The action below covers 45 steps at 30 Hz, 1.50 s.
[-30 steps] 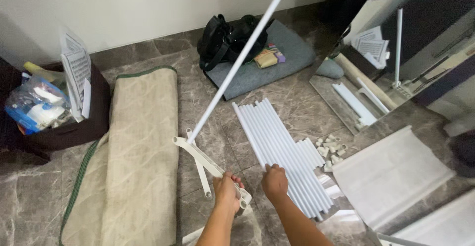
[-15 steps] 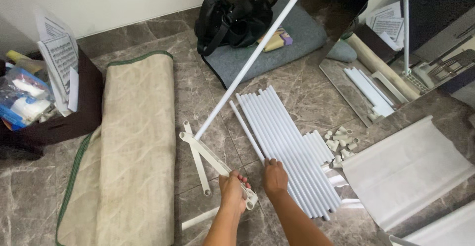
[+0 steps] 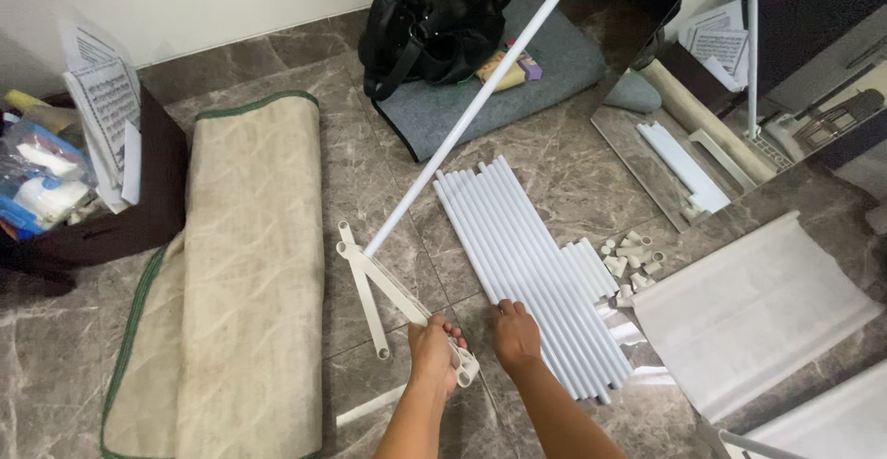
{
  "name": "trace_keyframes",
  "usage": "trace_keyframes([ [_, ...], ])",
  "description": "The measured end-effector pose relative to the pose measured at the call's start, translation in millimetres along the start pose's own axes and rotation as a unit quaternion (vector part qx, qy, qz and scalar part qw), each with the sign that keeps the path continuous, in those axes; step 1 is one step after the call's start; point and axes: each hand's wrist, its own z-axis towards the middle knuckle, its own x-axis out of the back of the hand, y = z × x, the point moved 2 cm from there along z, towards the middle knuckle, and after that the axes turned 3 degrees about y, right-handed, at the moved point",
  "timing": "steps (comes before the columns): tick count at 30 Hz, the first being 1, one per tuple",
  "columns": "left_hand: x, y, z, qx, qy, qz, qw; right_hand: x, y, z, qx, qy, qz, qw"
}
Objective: The person assembles a white plastic drying rack by inserting rods into a mesh frame, attaching crossbars, and connecting vertical supports. The person repeatedly connects and disconnects components while working on the floor.
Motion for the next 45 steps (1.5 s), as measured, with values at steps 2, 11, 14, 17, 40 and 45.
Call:
trace_keyframes([
  [2,0,0,0,-0.004,-0.013,0.009,1.000,6,-3,5,0.006,0.028,0.027,0.999],
  [11,-41,16,-70,-0.035,-0.197,0.103,0.974,165,-51,117,-0.158,0.101,0.614,0.767],
  [14,-52,29,-108,-0.012,-0.228,0.189,0.955,240,-66,126,-0.190,0.168,0.610,0.751],
  [17,-59,43,-145,-0.049,-0.299,0.297,0.906,308,-70,114,-0.205,0.256,0.594,0.734],
  [40,-117,123,-239,-0.212,-0.297,0.332,0.870,400,-90,42,-0.103,0.238,0.617,0.743],
  [45,-118,124,-210,-0.186,-0.284,0.364,0.867,398,-80,36,-0.037,0.199,0.634,0.746],
])
